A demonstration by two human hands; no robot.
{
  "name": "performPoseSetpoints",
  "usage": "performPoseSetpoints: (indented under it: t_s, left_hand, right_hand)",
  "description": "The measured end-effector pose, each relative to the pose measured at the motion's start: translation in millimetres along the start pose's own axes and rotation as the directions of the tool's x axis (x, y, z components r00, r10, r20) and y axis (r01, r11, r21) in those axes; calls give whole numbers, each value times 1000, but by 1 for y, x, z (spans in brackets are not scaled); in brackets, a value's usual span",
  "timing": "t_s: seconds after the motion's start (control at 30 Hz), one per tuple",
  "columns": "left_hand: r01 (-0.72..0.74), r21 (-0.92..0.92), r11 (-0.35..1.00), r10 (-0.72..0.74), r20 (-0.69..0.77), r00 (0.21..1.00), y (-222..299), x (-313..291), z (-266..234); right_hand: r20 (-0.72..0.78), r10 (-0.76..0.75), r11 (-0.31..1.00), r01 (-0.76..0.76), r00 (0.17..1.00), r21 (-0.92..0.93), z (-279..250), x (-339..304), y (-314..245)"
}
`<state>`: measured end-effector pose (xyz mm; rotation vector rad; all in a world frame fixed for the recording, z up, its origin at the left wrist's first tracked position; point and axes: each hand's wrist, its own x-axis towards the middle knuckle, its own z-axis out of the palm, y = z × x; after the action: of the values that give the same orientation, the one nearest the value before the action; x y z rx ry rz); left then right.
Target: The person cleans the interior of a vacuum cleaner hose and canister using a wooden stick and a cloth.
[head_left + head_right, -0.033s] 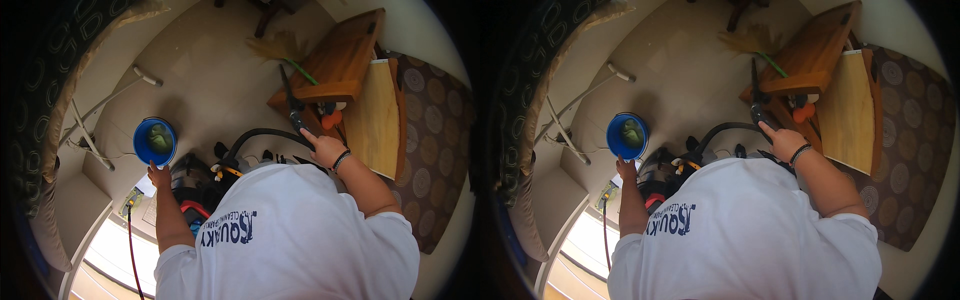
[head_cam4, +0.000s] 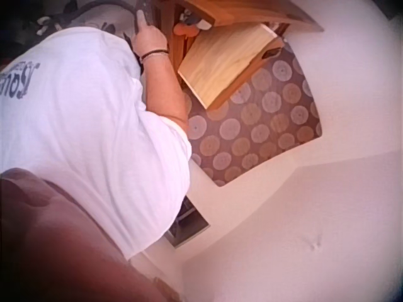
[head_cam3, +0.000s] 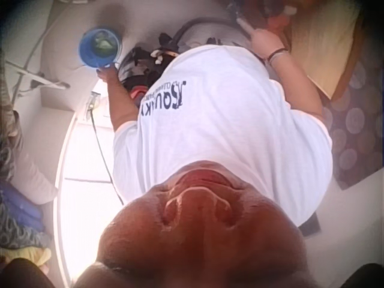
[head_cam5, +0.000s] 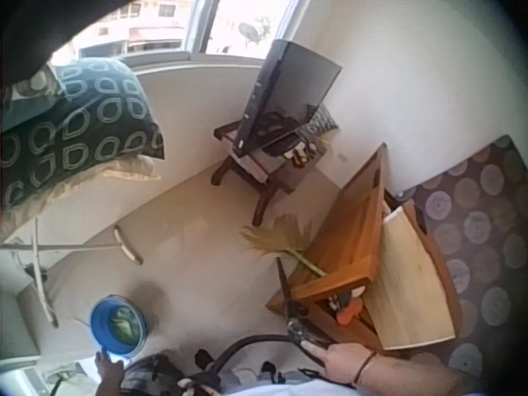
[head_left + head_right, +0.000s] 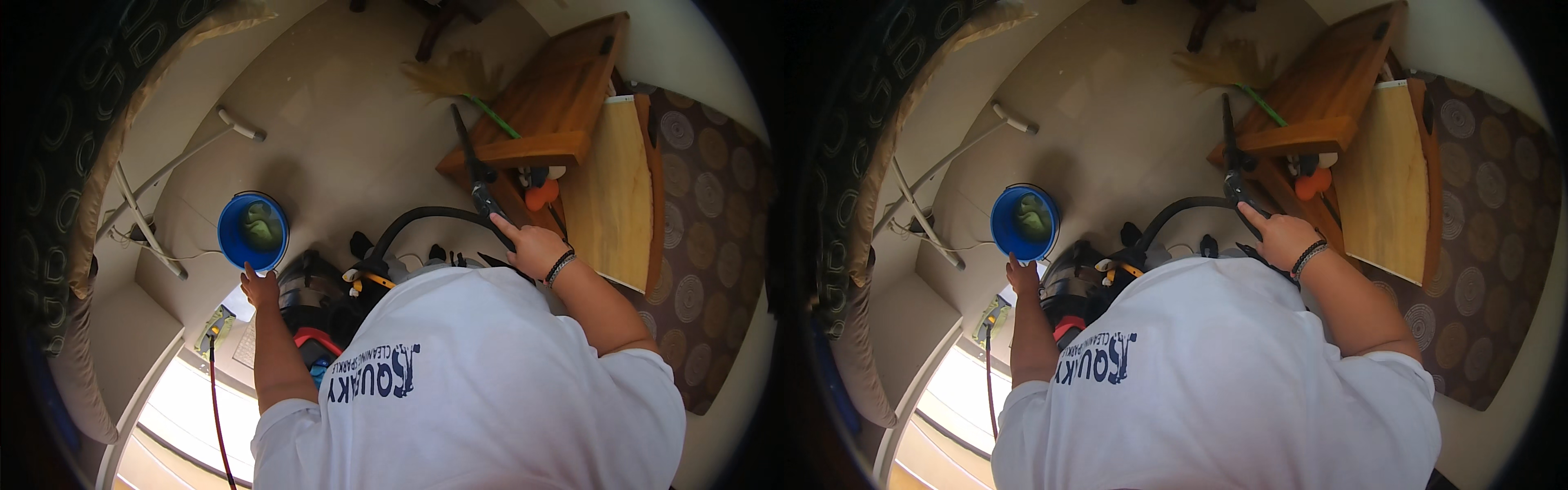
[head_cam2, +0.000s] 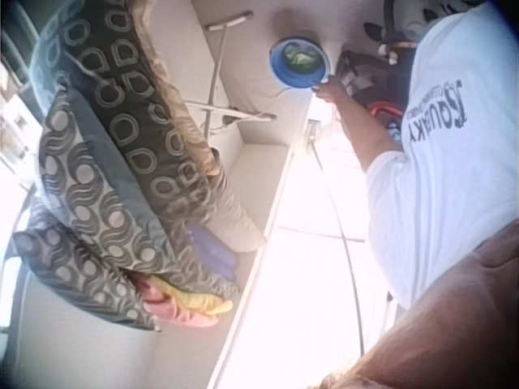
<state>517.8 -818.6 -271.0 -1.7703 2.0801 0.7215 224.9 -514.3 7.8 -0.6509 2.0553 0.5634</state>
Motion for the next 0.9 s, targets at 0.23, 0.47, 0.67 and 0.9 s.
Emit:
performPoseSetpoints:
  t_s: [0.23,0.47,0.67,0.9]
  left_hand:
    - [141,124,982,-156,119,981,-1,-13,-12]
    - [185,166,969,-201,84,976,-15,-15,-9]
    - [132,139,981,-150,129,980,12,0,1]
    - [-44,71,996,40,49,998,32,9,-6]
  right_hand:
    - [-53,-4,996,9,999,88,10,20,19]
    - [131,-80,995,72,988,67,10,-83,20]
    - [-15,-51,989,52,999,139,12,-64,26]
    - [111,-22,989,6,994,145,14,-89,15]
